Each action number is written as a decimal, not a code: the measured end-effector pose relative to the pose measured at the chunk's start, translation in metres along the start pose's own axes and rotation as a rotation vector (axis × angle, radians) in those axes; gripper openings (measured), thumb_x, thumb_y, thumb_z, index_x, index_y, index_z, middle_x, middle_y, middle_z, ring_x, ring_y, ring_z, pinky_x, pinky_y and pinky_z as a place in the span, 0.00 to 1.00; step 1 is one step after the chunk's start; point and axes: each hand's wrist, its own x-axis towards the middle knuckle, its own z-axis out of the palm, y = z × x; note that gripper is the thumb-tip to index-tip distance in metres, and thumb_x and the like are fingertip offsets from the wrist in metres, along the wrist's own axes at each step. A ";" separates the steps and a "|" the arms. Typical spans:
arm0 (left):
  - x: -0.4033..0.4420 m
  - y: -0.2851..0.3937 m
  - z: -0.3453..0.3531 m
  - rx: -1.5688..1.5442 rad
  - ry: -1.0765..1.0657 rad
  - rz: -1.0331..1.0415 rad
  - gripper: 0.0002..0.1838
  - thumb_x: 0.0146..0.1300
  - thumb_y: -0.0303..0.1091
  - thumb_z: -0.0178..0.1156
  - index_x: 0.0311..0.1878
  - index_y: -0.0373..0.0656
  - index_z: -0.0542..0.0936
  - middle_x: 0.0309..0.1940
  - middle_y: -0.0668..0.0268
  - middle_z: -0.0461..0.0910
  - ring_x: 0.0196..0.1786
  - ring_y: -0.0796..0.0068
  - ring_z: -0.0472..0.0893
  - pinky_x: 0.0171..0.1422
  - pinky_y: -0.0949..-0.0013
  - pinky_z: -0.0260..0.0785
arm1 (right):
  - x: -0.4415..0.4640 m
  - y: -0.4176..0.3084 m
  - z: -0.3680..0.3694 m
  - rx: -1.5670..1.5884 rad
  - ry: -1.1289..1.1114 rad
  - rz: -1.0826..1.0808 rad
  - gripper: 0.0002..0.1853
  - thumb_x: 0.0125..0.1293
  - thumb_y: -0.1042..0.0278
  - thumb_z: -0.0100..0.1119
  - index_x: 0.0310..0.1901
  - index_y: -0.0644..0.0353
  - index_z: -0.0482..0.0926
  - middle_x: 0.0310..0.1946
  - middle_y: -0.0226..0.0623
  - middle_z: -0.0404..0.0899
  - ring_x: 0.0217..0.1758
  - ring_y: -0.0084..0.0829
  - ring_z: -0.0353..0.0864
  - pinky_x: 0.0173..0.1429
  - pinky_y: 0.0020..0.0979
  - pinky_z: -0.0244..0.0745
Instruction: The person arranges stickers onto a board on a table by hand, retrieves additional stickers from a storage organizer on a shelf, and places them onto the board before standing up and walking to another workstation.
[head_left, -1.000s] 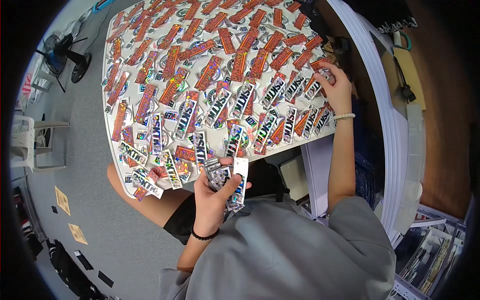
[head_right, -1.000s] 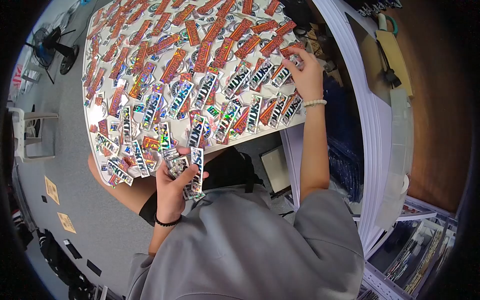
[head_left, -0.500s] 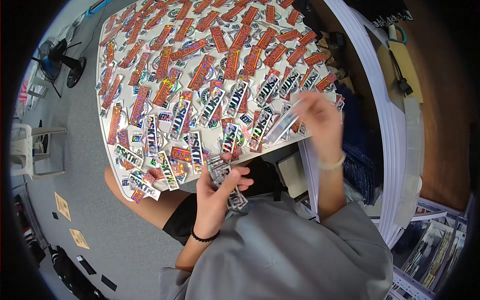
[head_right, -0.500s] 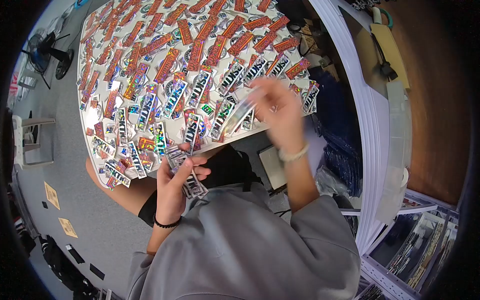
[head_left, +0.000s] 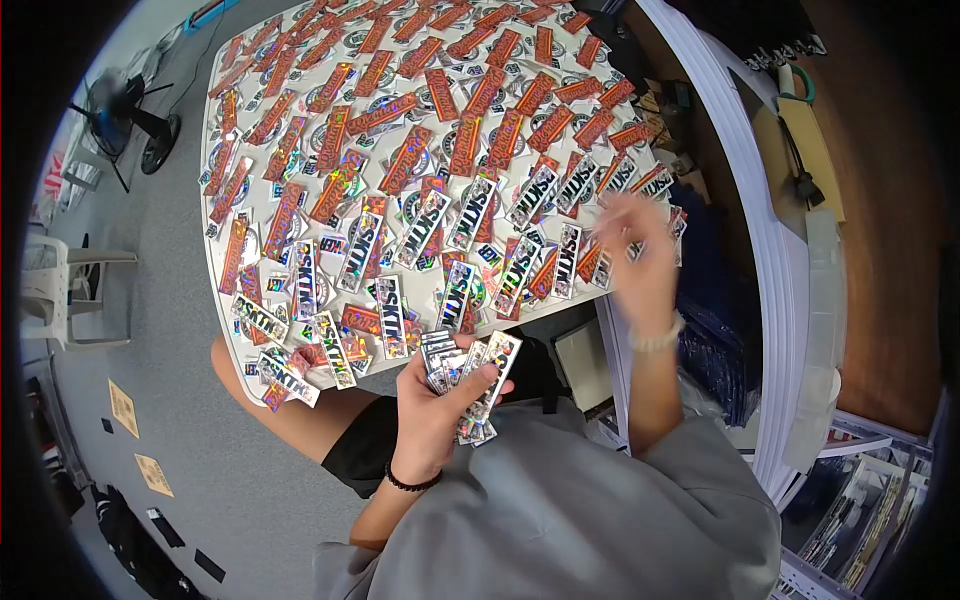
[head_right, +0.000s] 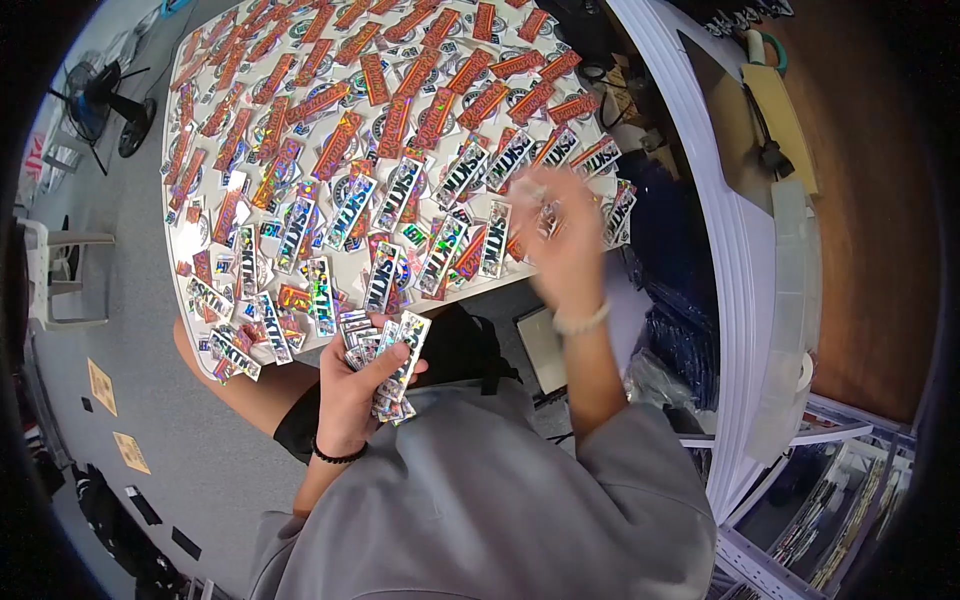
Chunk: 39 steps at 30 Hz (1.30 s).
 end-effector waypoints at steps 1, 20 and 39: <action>0.003 -0.001 0.003 0.021 -0.011 0.045 0.14 0.53 0.17 0.60 0.43 0.34 0.71 0.35 0.58 0.79 0.34 0.72 0.81 0.37 0.71 0.78 | -0.018 -0.019 0.007 0.042 -0.308 0.022 0.15 0.52 0.71 0.64 0.43 0.61 0.76 0.35 0.32 0.76 0.37 0.21 0.74 0.36 0.23 0.69; 0.001 0.003 -0.001 0.009 0.007 0.099 0.17 0.54 0.14 0.56 0.47 0.36 0.67 0.34 0.55 0.79 0.35 0.65 0.82 0.37 0.68 0.78 | 0.142 0.099 -0.032 -0.609 0.385 -0.174 0.16 0.54 0.58 0.63 0.43 0.54 0.80 0.34 0.40 0.73 0.46 0.39 0.70 0.53 0.35 0.65; -0.003 0.007 -0.007 0.020 -0.050 0.155 0.16 0.57 0.15 0.50 0.50 0.35 0.66 0.39 0.53 0.78 0.42 0.63 0.81 0.44 0.69 0.75 | 0.150 0.044 -0.019 0.047 -0.306 0.104 0.13 0.55 0.76 0.61 0.43 0.64 0.75 0.24 0.26 0.77 0.23 0.11 0.68 0.24 0.14 0.58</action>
